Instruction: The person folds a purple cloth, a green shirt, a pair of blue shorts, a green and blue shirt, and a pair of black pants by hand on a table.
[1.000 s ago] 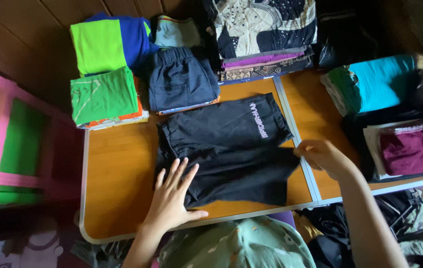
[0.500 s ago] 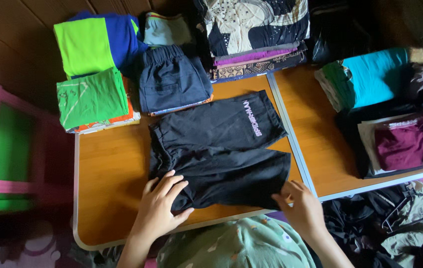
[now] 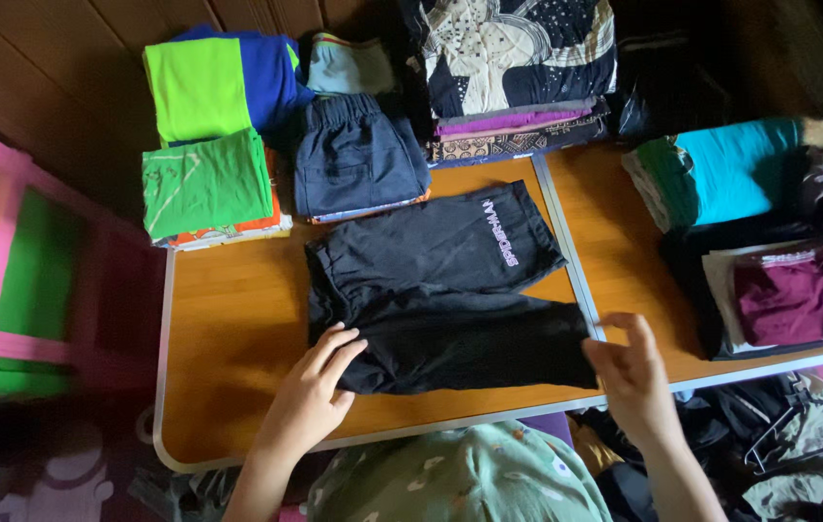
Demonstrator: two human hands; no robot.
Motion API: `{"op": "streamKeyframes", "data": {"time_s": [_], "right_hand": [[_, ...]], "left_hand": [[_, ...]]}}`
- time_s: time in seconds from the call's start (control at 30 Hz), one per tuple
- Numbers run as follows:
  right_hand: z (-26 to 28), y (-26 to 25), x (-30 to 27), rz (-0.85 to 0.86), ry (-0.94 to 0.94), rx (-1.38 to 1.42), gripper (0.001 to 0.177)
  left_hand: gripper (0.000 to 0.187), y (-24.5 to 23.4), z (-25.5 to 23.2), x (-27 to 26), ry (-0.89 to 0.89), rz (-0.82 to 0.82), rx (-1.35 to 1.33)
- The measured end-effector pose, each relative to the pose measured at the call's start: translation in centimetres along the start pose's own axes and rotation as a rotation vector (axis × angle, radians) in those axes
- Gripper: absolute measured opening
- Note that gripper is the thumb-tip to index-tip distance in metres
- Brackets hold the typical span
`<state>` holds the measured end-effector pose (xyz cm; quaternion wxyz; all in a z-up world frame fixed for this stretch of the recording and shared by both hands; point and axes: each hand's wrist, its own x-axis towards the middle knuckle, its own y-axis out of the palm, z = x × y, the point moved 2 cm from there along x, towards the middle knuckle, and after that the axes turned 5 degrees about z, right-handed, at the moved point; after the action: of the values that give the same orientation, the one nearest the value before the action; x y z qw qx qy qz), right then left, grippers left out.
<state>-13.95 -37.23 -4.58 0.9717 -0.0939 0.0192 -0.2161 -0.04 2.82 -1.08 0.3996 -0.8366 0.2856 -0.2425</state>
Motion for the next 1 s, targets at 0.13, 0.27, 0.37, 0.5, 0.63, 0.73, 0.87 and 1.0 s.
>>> {"op": "streamKeyframes", "data": {"time_s": [0.13,0.27,0.37,0.5,0.63,0.73,0.87,1.0], "right_hand": [[2.9,4.1,-0.7,0.335,-0.172,-0.216,0.071],[3.0,6.4,-1.7,0.594,-0.194,-0.708,0.074],[3.0,3.8,-0.9,0.465,-0.06,-0.779,0.057],[7.2,-1.8,-0.5,0.392,-0.006,-0.81,0.025],[12.1,-3.8,0.4,0.347,-0.437,-0.598,0.025],[11.7,-3.6,4.3,0.164,0.042,-0.077,0.028],[8.8,1.1,13.5,0.151,-0.199,-0.426,0.024],[2.7,7.8,21.8,0.097,-0.396,-0.652,0.028]], "left_hand": [[0.047,0.1,0.6,-0.2,-0.021,-0.006,-0.048],[0.04,0.1,0.6,-0.1,0.006,-0.063,-0.029],[0.037,-1.1,0.1,-0.4,0.082,-0.134,0.083],[0.039,-2.7,-2.1,-1.6,0.039,-0.045,0.07],[0.044,-4.3,-3.1,-2.0,-0.108,0.016,-0.206],[0.034,-4.2,-2.1,-1.3,-0.096,-0.111,-0.373],[0.031,-2.2,1.8,1.2,-0.319,-0.238,-0.361],[0.027,0.8,6.0,3.4,-0.433,-0.298,-0.24]]}}
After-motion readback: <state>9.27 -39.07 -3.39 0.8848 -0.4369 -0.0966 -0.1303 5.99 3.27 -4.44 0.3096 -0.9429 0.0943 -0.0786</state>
